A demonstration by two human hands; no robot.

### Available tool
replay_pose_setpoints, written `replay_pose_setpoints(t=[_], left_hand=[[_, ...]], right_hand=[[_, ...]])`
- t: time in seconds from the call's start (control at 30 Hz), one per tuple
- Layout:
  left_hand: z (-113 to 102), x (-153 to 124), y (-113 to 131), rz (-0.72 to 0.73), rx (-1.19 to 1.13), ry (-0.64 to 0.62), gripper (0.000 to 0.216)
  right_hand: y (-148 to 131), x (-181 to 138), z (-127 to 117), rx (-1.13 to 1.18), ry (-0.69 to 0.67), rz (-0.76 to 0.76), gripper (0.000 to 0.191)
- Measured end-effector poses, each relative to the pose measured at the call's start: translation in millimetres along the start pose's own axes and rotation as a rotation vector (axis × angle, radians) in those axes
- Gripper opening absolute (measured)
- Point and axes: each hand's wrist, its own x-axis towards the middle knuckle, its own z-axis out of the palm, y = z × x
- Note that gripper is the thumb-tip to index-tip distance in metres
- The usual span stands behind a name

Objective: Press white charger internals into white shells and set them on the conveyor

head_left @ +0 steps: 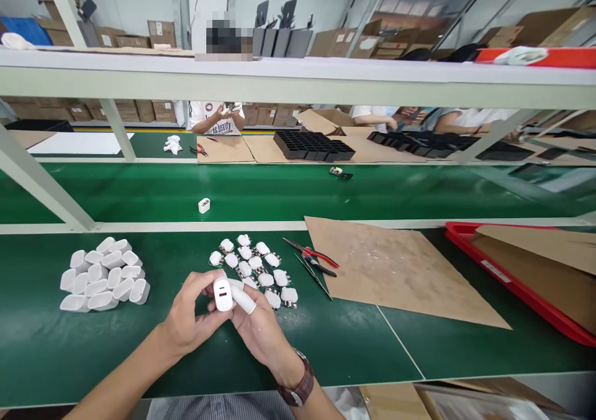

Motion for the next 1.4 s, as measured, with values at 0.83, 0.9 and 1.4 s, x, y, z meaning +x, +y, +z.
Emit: replay_pose_setpoints(t=[0.83,0.9,1.4], left_hand=[[-10,-1,-3,-0.242,0.047,-0.009,0.044],[-10,1,-2,-0.205,0.081,-0.01,0.045],[-9,3,-5,-0.096,0.191,-0.05,0.051]], right_hand=[[21,11,2,0.111,0.06,0.131,0.031],[23,12,1,0.102,0.064,0.125,0.031],[27,16,-7,0.102,0.027,0.126,0.036]])
